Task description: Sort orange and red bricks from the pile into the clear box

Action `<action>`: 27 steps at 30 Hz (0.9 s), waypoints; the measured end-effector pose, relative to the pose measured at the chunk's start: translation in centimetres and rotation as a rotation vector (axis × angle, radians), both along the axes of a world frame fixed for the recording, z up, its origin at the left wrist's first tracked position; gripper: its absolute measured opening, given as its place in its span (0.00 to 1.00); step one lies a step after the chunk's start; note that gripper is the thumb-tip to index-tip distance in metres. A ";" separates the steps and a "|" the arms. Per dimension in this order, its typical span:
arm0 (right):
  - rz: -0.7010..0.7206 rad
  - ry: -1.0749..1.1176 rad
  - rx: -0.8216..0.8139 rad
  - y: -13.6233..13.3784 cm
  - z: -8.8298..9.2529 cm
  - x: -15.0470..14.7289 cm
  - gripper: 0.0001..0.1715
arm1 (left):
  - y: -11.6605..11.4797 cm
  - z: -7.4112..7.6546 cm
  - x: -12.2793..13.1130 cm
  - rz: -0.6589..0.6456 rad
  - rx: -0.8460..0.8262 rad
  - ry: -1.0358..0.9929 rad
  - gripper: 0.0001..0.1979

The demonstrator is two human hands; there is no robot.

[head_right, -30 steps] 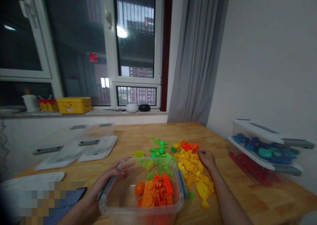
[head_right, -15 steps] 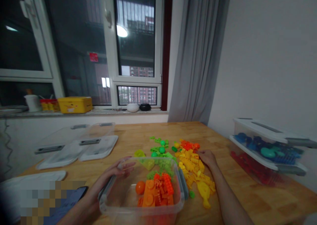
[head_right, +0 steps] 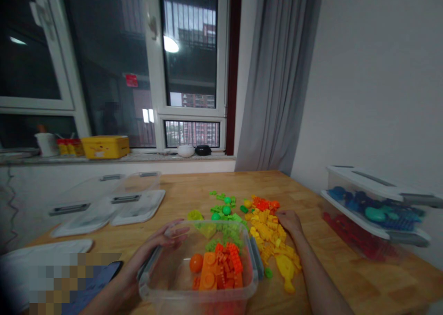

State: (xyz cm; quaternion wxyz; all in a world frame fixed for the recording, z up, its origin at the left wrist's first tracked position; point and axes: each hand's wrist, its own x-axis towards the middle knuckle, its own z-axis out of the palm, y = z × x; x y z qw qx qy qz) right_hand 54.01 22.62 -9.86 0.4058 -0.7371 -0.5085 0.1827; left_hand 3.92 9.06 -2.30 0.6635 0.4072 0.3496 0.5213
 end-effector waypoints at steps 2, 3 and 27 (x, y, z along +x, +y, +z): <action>0.004 0.014 0.020 0.0 -0.1 0.1 0.18 | 0.0 -0.1 -0.1 -0.001 0.006 0.009 0.33; 0.001 0.023 0.029 0.0 -0.1 0.1 0.18 | -0.1 -0.1 -0.1 -0.003 0.003 0.011 0.33; 0.582 0.722 0.202 -5.5 6.7 -12.2 0.26 | -0.2 0.3 0.0 0.011 0.017 0.030 0.31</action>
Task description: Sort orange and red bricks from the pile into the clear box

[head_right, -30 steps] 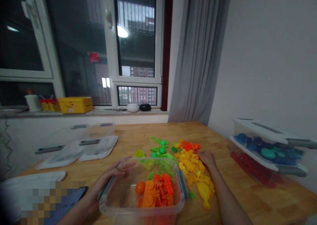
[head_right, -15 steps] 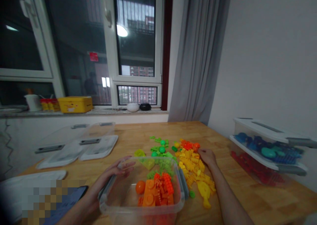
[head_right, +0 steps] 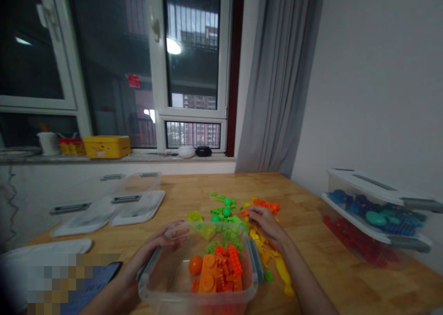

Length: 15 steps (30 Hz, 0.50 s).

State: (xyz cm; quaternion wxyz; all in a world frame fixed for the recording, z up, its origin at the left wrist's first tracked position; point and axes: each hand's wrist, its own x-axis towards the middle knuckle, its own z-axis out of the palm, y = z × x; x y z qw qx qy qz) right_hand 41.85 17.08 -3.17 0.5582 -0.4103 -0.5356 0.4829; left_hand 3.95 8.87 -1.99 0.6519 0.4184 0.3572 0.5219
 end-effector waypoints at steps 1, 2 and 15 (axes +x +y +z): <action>0.059 -0.009 0.007 -0.4 0.0 -0.7 0.25 | -0.1 0.0 0.0 0.001 -0.002 0.001 0.31; 0.117 -0.022 0.029 -0.7 0.0 -1.4 0.23 | -0.1 0.0 0.0 0.002 -0.003 0.002 0.30; 0.285 -0.222 0.168 -2.0 1.1 -2.4 0.21 | -0.1 0.2 -0.1 0.002 -0.007 0.004 0.30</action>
